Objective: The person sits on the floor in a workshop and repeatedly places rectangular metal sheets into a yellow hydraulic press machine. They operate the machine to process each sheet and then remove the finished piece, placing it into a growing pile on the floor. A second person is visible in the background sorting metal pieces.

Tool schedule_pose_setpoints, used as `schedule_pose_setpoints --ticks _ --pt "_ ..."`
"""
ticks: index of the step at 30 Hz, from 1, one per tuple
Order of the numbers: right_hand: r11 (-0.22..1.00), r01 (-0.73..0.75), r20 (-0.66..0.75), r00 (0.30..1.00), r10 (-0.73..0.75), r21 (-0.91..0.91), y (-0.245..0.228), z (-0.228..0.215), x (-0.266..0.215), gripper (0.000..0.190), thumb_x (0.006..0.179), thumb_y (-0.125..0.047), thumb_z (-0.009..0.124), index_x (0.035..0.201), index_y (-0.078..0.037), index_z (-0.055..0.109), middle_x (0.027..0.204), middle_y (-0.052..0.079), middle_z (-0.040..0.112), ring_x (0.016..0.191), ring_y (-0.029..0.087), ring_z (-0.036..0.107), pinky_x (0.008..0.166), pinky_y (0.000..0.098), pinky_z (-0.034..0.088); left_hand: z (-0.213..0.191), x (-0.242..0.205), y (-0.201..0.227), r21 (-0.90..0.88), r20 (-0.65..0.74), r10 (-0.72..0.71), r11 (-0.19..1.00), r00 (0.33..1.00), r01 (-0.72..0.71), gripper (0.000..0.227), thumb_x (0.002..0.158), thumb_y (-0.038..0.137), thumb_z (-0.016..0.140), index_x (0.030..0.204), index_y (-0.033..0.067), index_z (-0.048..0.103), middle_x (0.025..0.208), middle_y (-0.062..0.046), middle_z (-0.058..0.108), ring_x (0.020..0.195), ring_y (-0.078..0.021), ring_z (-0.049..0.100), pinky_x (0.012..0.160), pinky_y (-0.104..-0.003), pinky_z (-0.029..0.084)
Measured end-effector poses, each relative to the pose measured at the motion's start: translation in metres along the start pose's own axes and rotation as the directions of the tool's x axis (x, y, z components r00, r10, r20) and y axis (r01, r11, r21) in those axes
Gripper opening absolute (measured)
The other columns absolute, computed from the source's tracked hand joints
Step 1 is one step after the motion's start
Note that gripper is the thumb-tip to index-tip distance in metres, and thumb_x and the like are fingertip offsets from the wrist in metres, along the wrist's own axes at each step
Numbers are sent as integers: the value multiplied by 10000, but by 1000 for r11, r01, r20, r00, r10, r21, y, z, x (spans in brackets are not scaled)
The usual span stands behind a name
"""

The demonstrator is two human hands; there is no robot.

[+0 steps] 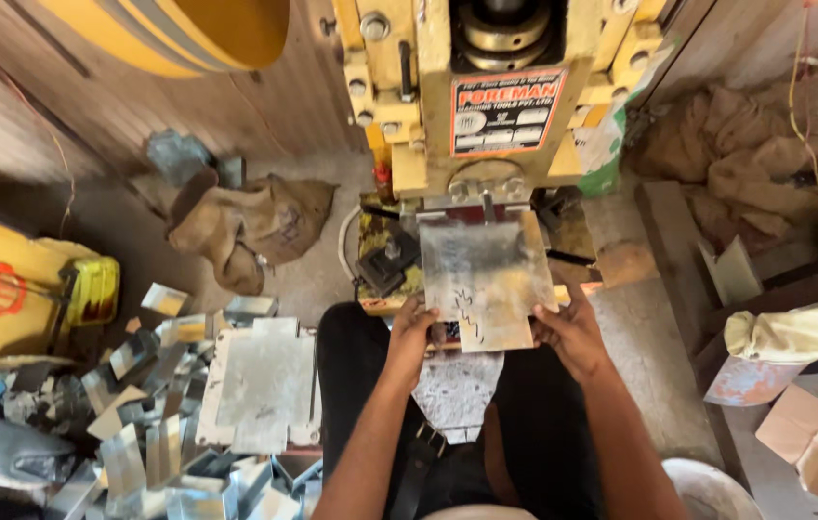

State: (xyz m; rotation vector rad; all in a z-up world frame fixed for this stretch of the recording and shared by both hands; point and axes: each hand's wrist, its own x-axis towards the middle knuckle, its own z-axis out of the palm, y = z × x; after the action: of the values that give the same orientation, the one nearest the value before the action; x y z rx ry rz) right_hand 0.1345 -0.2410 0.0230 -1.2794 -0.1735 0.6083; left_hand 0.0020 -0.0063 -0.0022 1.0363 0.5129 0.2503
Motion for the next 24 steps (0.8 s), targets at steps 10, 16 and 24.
schedule_pose_setpoints --ticks 10,16,24 --pt "984 -22 137 991 -3 178 6 -17 9 787 1076 -643 298 1575 -45 409 1065 175 714 861 245 667 764 386 516 5 -4 13 -140 24 -55 988 998 58 385 1039 395 468 1207 55 538 810 -55 651 653 -156 608 591 -299 479" --pt "970 6 -12 1000 -3 243 -16 4 2 857 962 -725 285 1566 -121 348 1149 176 699 976 290 653 894 424 499 -31 12 -30 -48 78 -21 999 997 25 782 1105 665 280 1074 -42 611 702 -97 608 598 -160 530 588 -319 443" --pt "980 -124 166 981 97 158 -15 -11 78 523 1022 -293 593 1427 26 502 1234 134 663 1128 292 629 991 469 509 -5 9 -25 -69 172 -14 997 985 26 899 1059 788 278 1220 -71 487 779 -101 570 678 -217 567 677 -377 501"
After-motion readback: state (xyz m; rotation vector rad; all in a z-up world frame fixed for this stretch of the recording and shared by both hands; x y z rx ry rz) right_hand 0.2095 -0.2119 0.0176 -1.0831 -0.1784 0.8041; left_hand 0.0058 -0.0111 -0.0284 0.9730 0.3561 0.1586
